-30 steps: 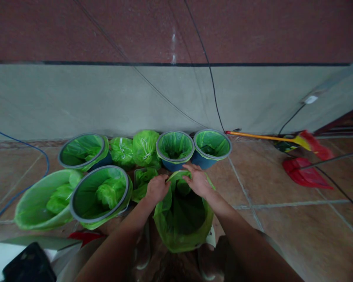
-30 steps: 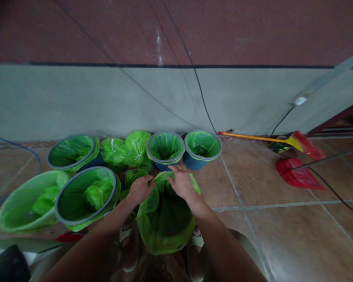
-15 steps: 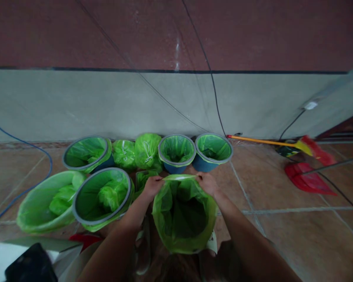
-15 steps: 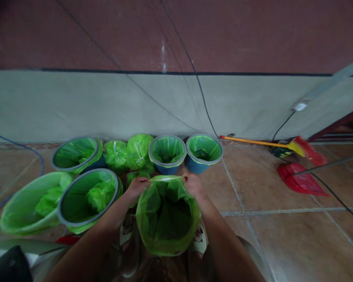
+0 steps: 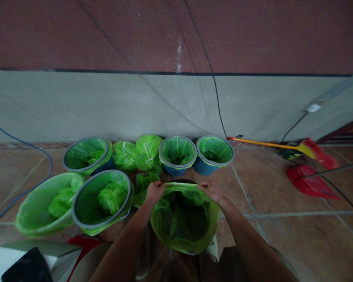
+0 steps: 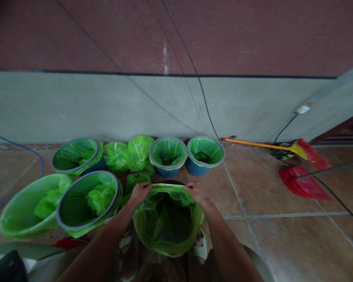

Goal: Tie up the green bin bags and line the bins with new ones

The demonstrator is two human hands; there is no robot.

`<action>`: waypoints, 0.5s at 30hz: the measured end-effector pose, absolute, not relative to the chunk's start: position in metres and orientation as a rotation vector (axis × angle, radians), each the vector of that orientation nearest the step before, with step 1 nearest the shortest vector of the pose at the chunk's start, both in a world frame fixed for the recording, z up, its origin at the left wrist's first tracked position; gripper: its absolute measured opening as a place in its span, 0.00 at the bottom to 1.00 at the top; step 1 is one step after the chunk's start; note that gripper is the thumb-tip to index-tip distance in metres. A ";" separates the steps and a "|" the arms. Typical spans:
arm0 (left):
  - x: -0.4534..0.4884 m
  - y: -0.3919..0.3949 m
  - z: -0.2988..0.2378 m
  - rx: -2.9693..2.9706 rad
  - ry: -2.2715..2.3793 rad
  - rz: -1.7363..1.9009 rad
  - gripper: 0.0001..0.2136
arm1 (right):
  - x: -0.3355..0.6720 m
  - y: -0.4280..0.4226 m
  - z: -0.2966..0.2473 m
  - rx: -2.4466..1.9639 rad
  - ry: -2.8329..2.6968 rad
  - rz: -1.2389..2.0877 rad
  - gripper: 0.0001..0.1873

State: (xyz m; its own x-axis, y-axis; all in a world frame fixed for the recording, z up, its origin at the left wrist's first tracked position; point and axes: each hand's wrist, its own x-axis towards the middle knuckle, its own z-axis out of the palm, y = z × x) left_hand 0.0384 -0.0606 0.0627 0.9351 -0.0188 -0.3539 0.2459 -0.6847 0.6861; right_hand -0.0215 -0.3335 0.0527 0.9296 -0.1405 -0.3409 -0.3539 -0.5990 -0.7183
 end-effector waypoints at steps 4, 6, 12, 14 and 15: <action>0.041 -0.060 0.059 2.350 0.038 -0.392 0.17 | -0.021 -0.339 0.051 -2.220 0.332 0.294 0.18; 0.044 -0.063 0.059 2.404 0.034 -0.367 0.18 | -0.017 -0.337 0.051 -2.288 0.330 0.260 0.18; 0.053 -0.068 0.058 2.590 0.106 -0.425 0.17 | 0.008 -0.317 0.038 -2.484 0.477 0.203 0.17; 0.055 -0.068 0.054 2.598 0.140 -0.480 0.17 | 0.015 -0.314 0.030 -2.529 0.530 0.217 0.17; 0.056 -0.067 0.051 2.595 0.155 -0.503 0.17 | 0.018 -0.314 0.026 -2.527 0.541 0.218 0.17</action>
State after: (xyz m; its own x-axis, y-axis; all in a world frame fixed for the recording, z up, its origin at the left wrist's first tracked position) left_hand 0.0560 -0.0674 0.0507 0.9257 0.0181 -0.3779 0.1982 -0.8740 0.4437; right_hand 0.0176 -0.3136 0.0263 0.9063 -0.3330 -0.2603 -0.4205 -0.7730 -0.4750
